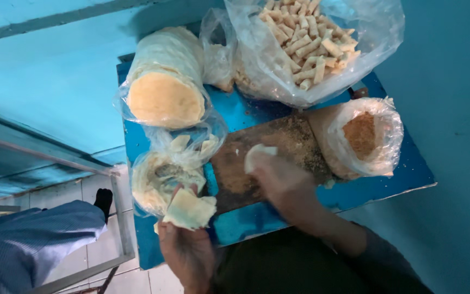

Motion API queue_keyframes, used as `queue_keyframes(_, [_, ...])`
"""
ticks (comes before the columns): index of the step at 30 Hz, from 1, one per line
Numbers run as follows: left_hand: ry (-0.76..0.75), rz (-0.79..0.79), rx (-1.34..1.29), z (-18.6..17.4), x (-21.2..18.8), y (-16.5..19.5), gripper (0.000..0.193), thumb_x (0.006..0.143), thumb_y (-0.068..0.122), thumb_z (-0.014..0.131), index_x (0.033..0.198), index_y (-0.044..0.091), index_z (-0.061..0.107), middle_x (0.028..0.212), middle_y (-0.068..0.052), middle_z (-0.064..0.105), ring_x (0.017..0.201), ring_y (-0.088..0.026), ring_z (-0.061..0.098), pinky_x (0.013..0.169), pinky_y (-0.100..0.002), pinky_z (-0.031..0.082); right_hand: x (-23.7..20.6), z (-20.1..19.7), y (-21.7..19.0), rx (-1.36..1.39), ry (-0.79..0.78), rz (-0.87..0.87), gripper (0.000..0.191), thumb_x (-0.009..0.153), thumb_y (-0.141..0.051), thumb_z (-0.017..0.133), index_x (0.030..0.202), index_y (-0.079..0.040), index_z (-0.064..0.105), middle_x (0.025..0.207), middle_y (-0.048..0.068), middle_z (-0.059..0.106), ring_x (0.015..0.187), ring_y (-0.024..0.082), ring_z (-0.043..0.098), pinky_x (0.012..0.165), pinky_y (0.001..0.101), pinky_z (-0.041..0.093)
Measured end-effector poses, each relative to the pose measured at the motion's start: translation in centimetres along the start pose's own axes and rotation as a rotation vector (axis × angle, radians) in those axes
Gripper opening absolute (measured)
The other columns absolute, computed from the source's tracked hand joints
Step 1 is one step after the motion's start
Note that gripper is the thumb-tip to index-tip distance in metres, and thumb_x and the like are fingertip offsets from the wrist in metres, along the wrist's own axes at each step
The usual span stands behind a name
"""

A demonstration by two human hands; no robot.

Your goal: The person tears small pieces from thin pastry sheets on a wooden board, presses a bit of brown filling powder into each piece, and folds the pastry over the filling by hand. Finished folded pieces are set aside on the table next to bags of pastry and puffed snack tubes.

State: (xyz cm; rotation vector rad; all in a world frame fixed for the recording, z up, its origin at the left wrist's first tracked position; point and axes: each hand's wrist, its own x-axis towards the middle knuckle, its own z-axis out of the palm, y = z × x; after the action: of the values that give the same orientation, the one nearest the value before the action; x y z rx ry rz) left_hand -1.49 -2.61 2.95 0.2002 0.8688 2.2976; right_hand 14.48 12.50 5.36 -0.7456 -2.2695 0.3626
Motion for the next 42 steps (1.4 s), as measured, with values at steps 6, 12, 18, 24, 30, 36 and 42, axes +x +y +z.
queue_keyframes(6, [-0.110,-0.094,0.007,1.6,-0.3,-0.2,0.063,0.102,0.022,0.049,0.150,-0.015,0.034,0.159,-0.030,0.042,0.146,-0.036,0.045,0.119,-0.051,0.037,1.9,-1.5,-1.4,0.268,-0.259,0.069,0.062,0.077,-0.016,0.084,0.133,-0.003,0.062,0.128,0.018,0.069,0.105,0.032,0.072,0.084,0.0394,0.059])
queue_keyframes(12, [-0.213,-0.159,0.116,2.3,-0.7,-1.8,0.038,0.101,0.013,0.051,0.136,-0.001,0.051,0.160,-0.024,0.041,0.145,-0.032,0.045,0.118,-0.047,0.038,0.0,-2.0,-1.7,0.518,-0.158,-0.011,0.037,0.084,-0.020,0.087,0.114,-0.010,0.069,0.114,0.008,0.074,0.103,0.020,0.075,0.085,0.0303,0.062])
queue_keyframes(18, [-0.314,-0.037,0.426,1.0,-1.0,-2.9,0.011,0.095,0.000,0.062,0.105,-0.002,0.066,0.149,-0.019,0.052,0.134,-0.027,0.054,0.110,-0.041,0.046,-2.0,2.1,1.3,0.842,-0.333,0.527,0.022,0.091,-0.014,0.075,0.109,-0.002,0.076,0.098,0.006,0.077,0.083,0.011,0.072,0.072,0.0257,0.057])
queue_keyframes(24, [-0.118,-0.026,0.551,0.1,-1.1,-3.5,0.014,0.091,-0.009,0.068,0.103,-0.002,0.066,0.123,-0.017,0.066,0.103,-0.024,0.068,0.090,-0.033,0.057,-3.4,3.8,3.2,1.447,-0.325,0.951,0.024,0.099,-0.016,0.067,0.114,0.002,0.073,0.099,0.009,0.073,0.081,0.012,0.065,0.072,0.0268,0.052])
queue_keyframes(30, [-0.184,0.235,0.773,0.8,-1.6,-1.9,0.016,0.095,-0.005,0.065,0.110,-0.001,0.066,0.121,-0.013,0.067,0.105,-0.018,0.068,0.089,-0.027,0.057,-2.3,0.9,2.3,1.159,-0.129,0.779,0.019,0.091,-0.011,0.071,0.107,-0.002,0.073,0.108,0.012,0.075,0.090,0.018,0.074,0.076,0.0333,0.060])
queue_keyframes(36, [-0.293,-0.110,0.596,1.0,-0.9,-2.9,0.025,0.091,-0.007,0.067,0.116,-0.003,0.070,0.118,-0.012,0.067,0.107,-0.017,0.067,0.092,-0.028,0.054,-2.3,-0.3,-1.0,0.482,-0.164,0.004,0.017,0.088,-0.011,0.079,0.103,-0.009,0.073,0.116,0.008,0.072,0.107,0.019,0.074,0.086,0.0299,0.061])
queue_keyframes(42, [-0.252,-0.144,0.452,-0.4,-0.5,-4.3,0.013,0.095,-0.006,0.065,0.107,-0.006,0.070,0.121,-0.013,0.067,0.107,-0.016,0.066,0.095,-0.029,0.051,-1.6,-0.9,-1.0,0.751,-0.242,0.074,0.018,0.088,-0.007,0.079,0.106,-0.007,0.075,0.120,0.012,0.072,0.115,0.024,0.072,0.096,0.0350,0.059])
